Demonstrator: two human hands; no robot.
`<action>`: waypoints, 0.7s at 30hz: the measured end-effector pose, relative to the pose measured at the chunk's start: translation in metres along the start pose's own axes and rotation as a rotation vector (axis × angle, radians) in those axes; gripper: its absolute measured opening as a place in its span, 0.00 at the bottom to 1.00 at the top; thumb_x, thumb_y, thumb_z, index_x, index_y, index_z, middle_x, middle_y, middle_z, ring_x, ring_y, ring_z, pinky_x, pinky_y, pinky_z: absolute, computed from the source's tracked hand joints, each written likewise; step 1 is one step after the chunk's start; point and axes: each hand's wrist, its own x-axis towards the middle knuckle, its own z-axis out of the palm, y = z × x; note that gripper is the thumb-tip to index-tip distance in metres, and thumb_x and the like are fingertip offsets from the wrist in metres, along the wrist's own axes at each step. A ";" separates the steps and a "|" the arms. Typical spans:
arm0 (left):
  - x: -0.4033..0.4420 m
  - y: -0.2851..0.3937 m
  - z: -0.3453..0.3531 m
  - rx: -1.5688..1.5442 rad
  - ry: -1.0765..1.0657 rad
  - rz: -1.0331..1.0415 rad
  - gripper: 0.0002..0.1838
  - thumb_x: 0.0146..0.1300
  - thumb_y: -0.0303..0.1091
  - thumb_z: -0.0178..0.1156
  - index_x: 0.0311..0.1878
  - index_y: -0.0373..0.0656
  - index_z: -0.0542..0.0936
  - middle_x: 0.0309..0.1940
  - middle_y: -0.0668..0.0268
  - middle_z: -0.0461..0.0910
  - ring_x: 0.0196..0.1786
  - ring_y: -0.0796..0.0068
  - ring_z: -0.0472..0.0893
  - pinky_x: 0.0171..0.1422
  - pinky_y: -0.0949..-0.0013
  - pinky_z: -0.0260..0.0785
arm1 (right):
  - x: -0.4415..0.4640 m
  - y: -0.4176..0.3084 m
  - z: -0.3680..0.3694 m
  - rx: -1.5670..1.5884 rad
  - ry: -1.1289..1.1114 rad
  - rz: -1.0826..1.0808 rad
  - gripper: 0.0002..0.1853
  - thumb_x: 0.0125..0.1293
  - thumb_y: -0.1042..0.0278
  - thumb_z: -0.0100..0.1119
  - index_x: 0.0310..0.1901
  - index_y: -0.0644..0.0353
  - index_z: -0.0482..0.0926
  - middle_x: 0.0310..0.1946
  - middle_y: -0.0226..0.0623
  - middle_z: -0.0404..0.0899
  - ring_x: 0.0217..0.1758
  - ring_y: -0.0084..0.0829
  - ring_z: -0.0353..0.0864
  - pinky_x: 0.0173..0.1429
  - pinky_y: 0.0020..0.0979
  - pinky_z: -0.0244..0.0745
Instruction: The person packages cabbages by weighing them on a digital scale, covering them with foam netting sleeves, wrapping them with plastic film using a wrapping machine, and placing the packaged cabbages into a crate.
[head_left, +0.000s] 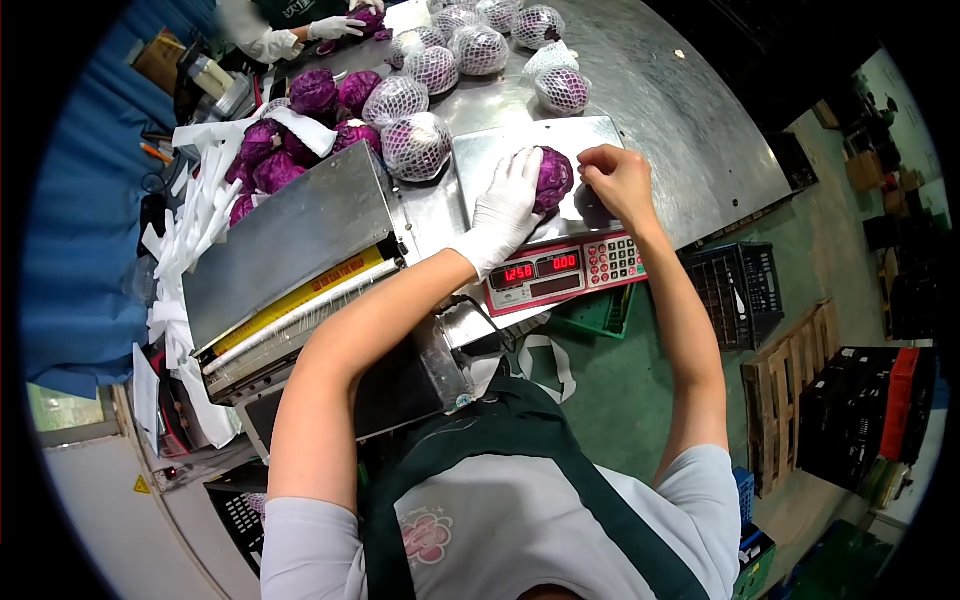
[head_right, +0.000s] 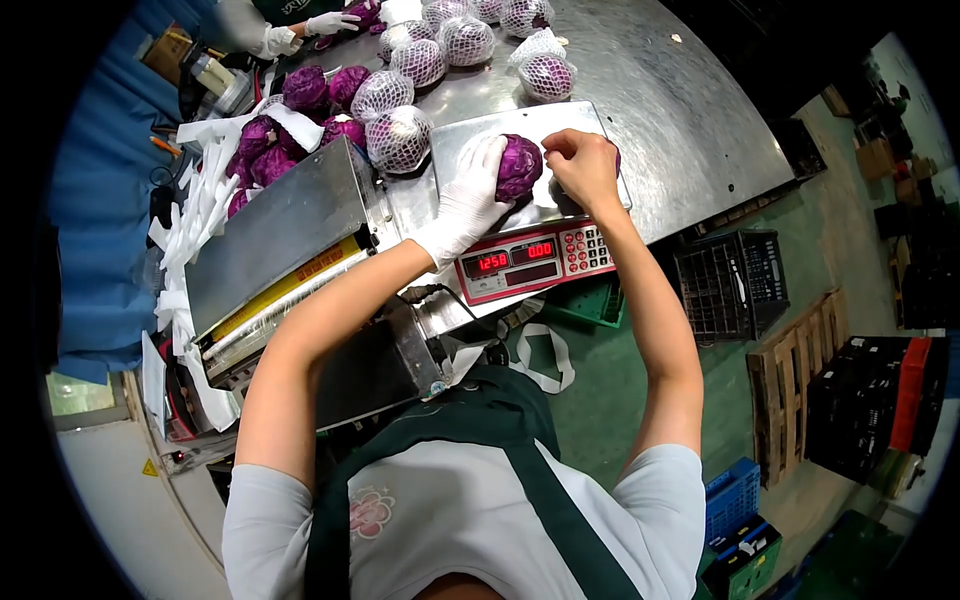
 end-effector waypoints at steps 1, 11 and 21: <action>-0.002 -0.002 0.000 -0.035 0.007 0.002 0.45 0.41 0.39 0.72 0.62 0.36 0.60 0.56 0.52 0.66 0.60 0.50 0.66 0.63 0.58 0.63 | -0.006 0.000 0.002 0.065 0.017 0.033 0.10 0.50 0.74 0.57 0.35 0.64 0.83 0.27 0.43 0.83 0.30 0.30 0.84 0.39 0.29 0.78; -0.027 0.012 -0.032 -0.034 -0.031 -0.159 0.45 0.38 0.37 0.75 0.60 0.41 0.61 0.59 0.47 0.64 0.60 0.48 0.66 0.62 0.56 0.64 | -0.058 -0.015 0.038 0.055 0.085 0.078 0.22 0.55 0.59 0.65 0.46 0.68 0.78 0.32 0.51 0.82 0.36 0.39 0.84 0.41 0.34 0.77; -0.027 0.031 -0.035 0.121 -0.100 -0.212 0.41 0.41 0.37 0.70 0.63 0.50 0.66 0.57 0.61 0.70 0.51 0.56 0.70 0.56 0.61 0.68 | -0.062 -0.023 0.037 0.011 0.225 0.007 0.23 0.50 0.56 0.66 0.38 0.72 0.79 0.24 0.56 0.79 0.30 0.48 0.83 0.39 0.38 0.78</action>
